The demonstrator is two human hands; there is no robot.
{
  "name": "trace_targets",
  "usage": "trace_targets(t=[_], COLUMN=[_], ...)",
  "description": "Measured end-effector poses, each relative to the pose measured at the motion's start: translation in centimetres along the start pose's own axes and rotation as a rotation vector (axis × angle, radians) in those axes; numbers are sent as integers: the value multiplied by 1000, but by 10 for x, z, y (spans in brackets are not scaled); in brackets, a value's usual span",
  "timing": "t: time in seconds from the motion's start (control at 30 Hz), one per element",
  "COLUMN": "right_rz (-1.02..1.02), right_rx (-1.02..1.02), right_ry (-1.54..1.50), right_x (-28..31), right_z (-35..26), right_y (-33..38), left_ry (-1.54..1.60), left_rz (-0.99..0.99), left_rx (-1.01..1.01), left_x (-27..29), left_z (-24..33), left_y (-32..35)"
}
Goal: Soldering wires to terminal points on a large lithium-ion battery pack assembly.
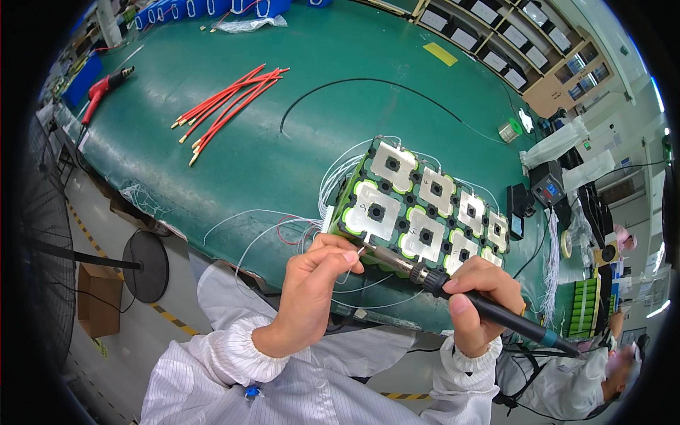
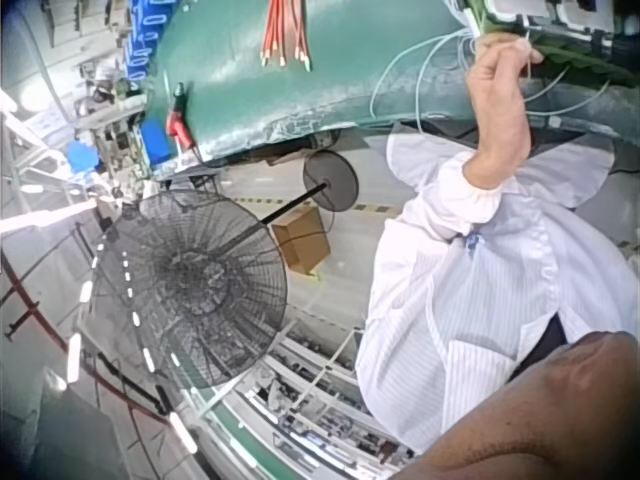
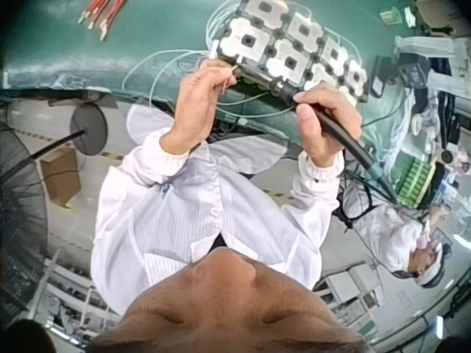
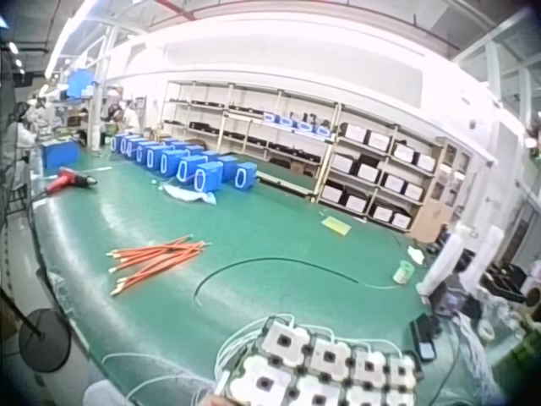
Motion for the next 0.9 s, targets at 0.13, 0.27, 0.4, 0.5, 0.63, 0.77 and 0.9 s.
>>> trace_targets(t=[0.13, 0.27, 0.4, 0.5, 0.63, 0.77, 0.9], right_rz=[-10, 7, 25, 122, 266, 326, 322], right_rx=[4, -7, -5, -25, -110, -105, -109], right_ry=[-2, -8, -23, -44, -117, -45, -35], right_x=[-2, 0, 0, 10, 24, 27, 26], right_z=[1, 1, 2, 3, 8, 8, 8], right_y=[0, 0, 2, 7, 12, 11, 11], left_ry=[-13, -17, -4, -6, 25, 53, 62], left_rz=[-7, -9, -2, -4, -5, -6, -16], left_rx=[-10, -14, -11, -14, -9, -14, -20], left_x=[1, 0, 2, 1, 4, 3, 2], left_z=[0, 1, -1, 0, -3, -3, -2], left_y=[0, 1, 0, 0, -1, -1, -1])
Point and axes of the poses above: each hand's wrist, its own y-axis away from the middle knuckle, its own x-axis out of the back of the hand, z = x × y, the point moved 9 cm from there along -y, towards the middle knuckle, and after that the axes turned 11 degrees about y, right-handed, at the moved point
